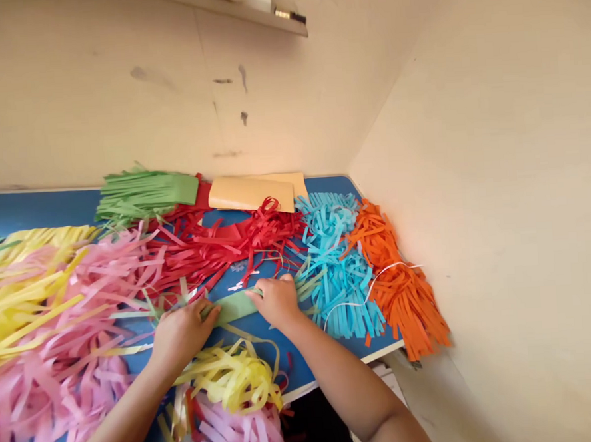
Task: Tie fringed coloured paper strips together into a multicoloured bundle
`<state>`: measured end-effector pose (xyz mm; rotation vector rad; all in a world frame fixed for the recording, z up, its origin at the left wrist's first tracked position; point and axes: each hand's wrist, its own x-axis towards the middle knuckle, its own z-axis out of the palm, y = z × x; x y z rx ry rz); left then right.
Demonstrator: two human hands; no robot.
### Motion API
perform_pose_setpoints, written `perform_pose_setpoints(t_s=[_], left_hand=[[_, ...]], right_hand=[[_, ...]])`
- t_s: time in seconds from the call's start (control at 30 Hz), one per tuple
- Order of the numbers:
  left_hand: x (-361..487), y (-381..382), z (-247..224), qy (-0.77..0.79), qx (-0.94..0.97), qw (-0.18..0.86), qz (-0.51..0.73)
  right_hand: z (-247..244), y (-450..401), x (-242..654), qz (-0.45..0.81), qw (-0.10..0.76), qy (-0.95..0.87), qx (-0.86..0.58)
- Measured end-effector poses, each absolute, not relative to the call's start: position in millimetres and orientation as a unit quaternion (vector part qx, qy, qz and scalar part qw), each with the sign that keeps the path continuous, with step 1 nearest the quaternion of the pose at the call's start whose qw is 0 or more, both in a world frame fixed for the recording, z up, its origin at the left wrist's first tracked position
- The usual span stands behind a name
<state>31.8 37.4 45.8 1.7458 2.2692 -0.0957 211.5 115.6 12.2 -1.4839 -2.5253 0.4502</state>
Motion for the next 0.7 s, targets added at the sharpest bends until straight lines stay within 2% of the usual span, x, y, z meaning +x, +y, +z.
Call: perform_pose_setpoints(t_s=[0.37,0.47,0.57,0.63,0.7], left_hand=[[26,33,34,0.766,0.635,0.100,-0.004],[20,29,35,0.732,0.678,0.064,0.034],[18,27,41,0.637,0.767,0.059,0.053],[18,24,45,0.576,0.813,0.065,0.053],[21,22,48,0.554,0.829,0.058,0.052]], right_hand=[[11,121,214,0.124,0.075,-0.843,-0.518],[24,121,222,0.054,0.124,-0.811,-0.570],[34,114,227,0.057,0.151,-0.883,-0.440],[34,109,227,0.114,0.116,-0.945,-0.284],[31,107,228,0.152,0.091,-0.961,-0.210]])
